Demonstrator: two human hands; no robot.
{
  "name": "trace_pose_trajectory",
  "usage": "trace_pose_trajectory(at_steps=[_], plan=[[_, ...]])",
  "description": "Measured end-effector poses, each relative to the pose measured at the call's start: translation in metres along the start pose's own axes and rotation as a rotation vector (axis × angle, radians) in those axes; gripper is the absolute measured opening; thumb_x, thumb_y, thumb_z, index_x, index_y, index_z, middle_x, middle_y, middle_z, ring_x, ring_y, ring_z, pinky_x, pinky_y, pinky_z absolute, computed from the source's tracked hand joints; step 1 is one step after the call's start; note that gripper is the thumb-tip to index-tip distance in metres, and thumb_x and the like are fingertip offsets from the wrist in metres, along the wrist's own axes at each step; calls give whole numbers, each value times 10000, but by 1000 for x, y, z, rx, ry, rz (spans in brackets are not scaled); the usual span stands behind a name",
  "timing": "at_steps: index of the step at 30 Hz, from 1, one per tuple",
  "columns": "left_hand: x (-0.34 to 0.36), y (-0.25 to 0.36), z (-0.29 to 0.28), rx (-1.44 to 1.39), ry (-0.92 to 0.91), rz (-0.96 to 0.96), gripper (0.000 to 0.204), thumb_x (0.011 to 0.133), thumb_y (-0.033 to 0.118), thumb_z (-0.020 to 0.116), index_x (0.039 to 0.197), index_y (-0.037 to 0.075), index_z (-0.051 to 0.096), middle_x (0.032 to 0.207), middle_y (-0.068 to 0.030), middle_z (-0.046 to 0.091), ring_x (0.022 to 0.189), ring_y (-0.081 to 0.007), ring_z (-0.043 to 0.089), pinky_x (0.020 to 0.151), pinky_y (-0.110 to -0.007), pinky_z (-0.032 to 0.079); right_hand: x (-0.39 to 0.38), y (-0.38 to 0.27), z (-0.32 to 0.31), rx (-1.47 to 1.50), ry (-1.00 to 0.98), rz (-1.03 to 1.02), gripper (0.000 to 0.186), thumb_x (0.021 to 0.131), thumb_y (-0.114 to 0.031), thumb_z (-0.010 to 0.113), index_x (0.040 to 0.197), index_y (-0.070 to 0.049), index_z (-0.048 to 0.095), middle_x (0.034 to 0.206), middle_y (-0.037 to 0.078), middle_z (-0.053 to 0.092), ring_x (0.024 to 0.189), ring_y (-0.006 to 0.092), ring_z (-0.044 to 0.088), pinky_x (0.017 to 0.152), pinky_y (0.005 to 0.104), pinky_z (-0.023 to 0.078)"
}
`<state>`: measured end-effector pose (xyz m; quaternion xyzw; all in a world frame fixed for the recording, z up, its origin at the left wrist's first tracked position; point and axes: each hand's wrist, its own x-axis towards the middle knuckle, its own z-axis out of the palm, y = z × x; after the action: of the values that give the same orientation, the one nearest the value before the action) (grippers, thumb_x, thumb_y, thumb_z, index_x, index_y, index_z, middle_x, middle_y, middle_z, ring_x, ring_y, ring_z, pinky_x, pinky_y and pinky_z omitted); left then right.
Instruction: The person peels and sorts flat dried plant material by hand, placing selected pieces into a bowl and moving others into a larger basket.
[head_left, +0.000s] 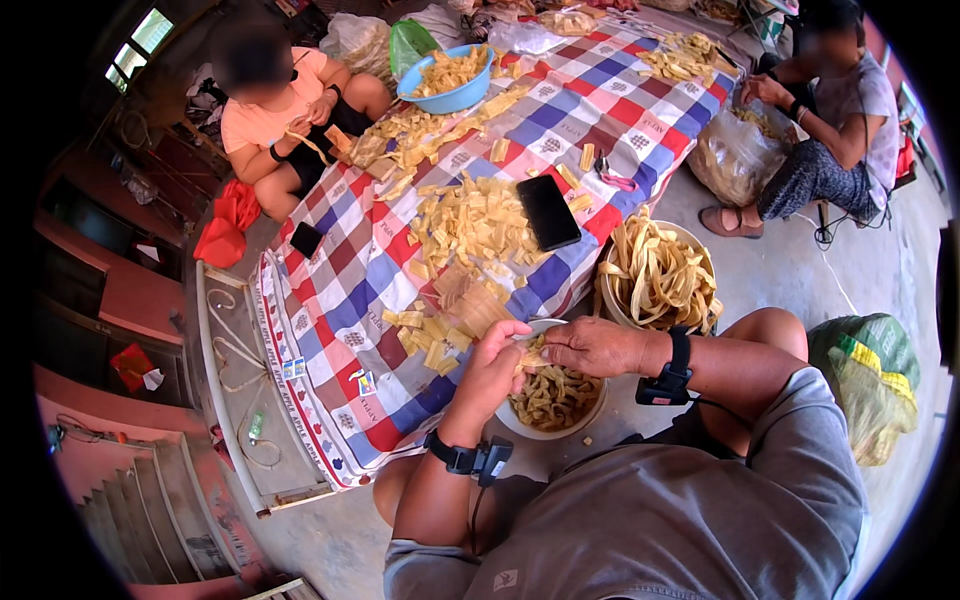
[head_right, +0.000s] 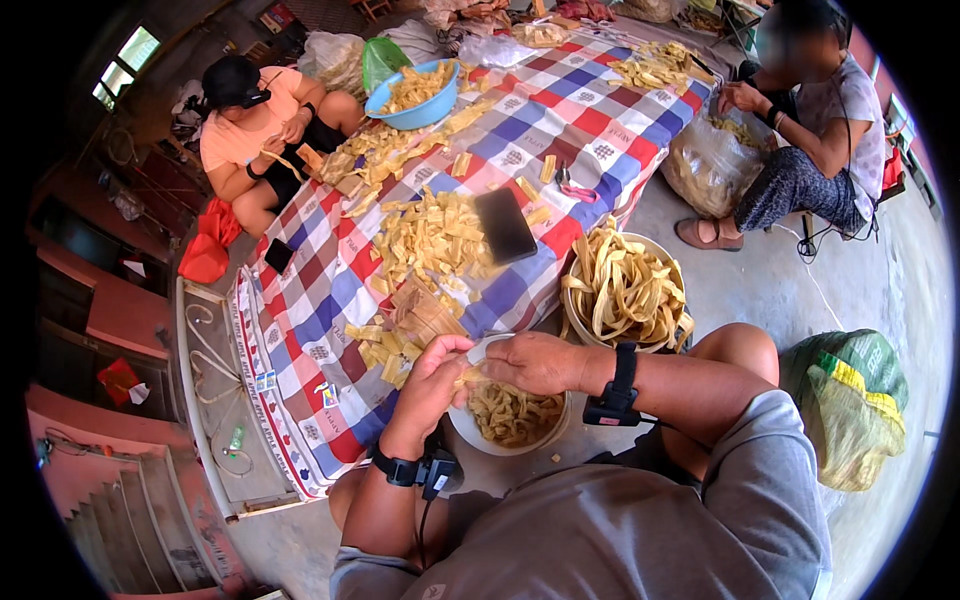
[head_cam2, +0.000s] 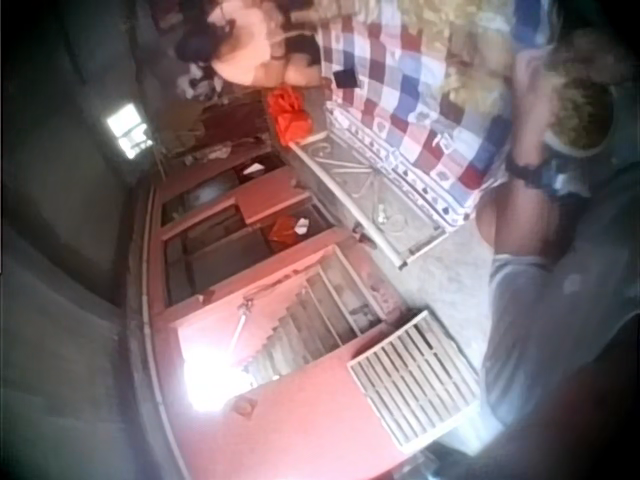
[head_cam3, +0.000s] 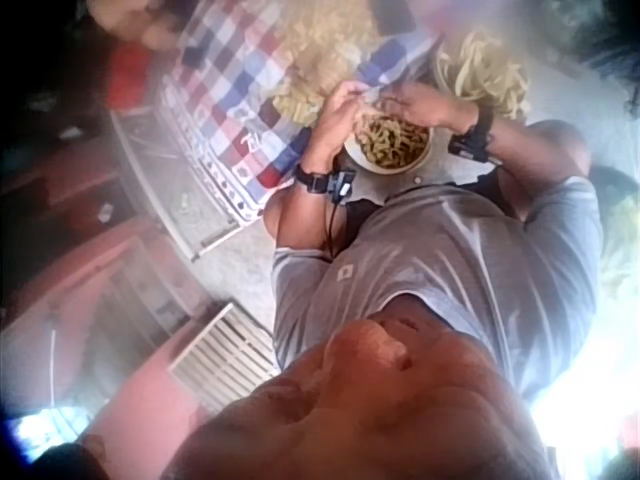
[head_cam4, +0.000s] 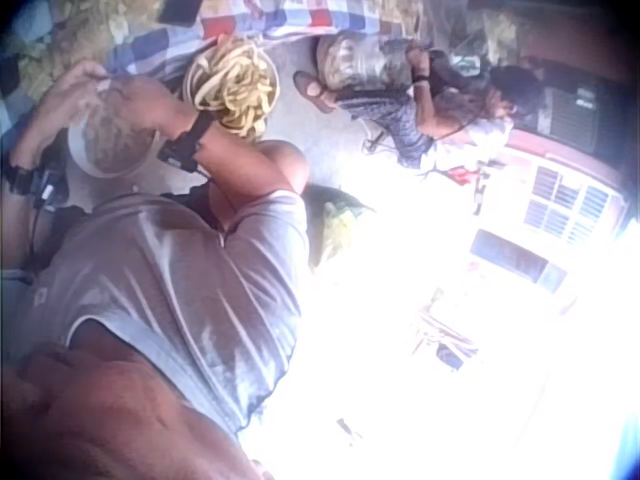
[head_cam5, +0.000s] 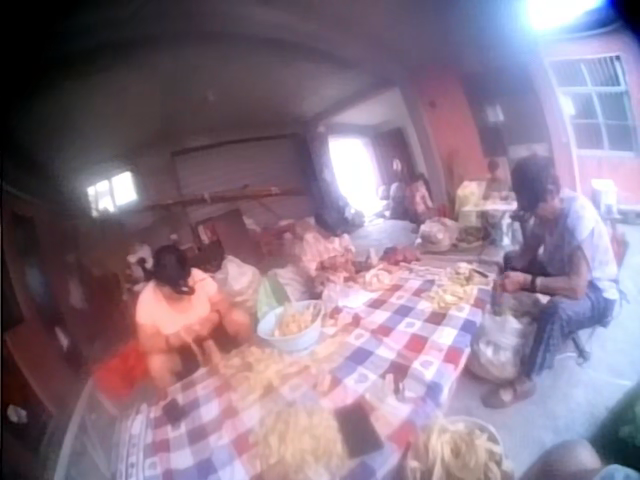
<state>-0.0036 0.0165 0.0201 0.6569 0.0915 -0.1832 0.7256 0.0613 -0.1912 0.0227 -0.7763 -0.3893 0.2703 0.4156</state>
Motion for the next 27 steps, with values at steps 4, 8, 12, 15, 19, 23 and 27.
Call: trace_pose_trajectory(at_steps=[4,8,12,15,19,23,27], plan=[[1,2,6,-1,38,-79,165,999,157,501,1148,96,536,777,16,529,581,-31,462,492,-179,342,4,7,10,68,34,-51,304,997,-298,501,1050,-24,622,908,240,649,879,427,626,785,463,493],[-2,-1,-4,-19,19,-76,130,995,182,538,1095,99,546,805,36,537,532,-16,403,466,-172,318,4,-1,10,158,44,-115,279,985,-267,508,1015,-16,625,878,236,646,833,420,627,751,460,494],[1,-3,-12,-84,69,-68,130,992,169,531,1105,106,530,774,37,535,502,-18,388,462,-182,337,5,3,13,57,44,-113,257,971,-240,519,1024,-16,633,847,226,648,797,407,631,732,449,498],[0,-3,-14,-103,122,-40,139,986,148,526,1117,101,523,756,33,529,512,-24,391,468,-192,340,8,-3,14,20,73,-138,256,966,-226,519,1055,-19,642,833,224,649,790,409,633,732,444,505],[5,-11,-27,-114,175,5,158,979,133,534,1129,85,524,727,34,510,556,-33,409,488,-206,334,17,-2,13,138,79,-89,273,972,-238,512,1052,-15,648,826,219,651,772,386,644,725,435,509],[11,-13,-27,-107,277,66,158,983,155,552,1115,75,519,692,41,490,547,-35,404,488,-208,330,32,9,16,192,107,-100,284,976,-261,522,1033,-14,650,798,209,646,747,347,647,718,423,507],[15,-9,-30,-138,350,143,130,975,157,575,1060,72,526,687,41,483,536,-36,407,482,-210,329,48,24,20,176,133,-39,303,1006,-253,549,829,-8,572,711,90,555,666,157,519,648,345,463]])
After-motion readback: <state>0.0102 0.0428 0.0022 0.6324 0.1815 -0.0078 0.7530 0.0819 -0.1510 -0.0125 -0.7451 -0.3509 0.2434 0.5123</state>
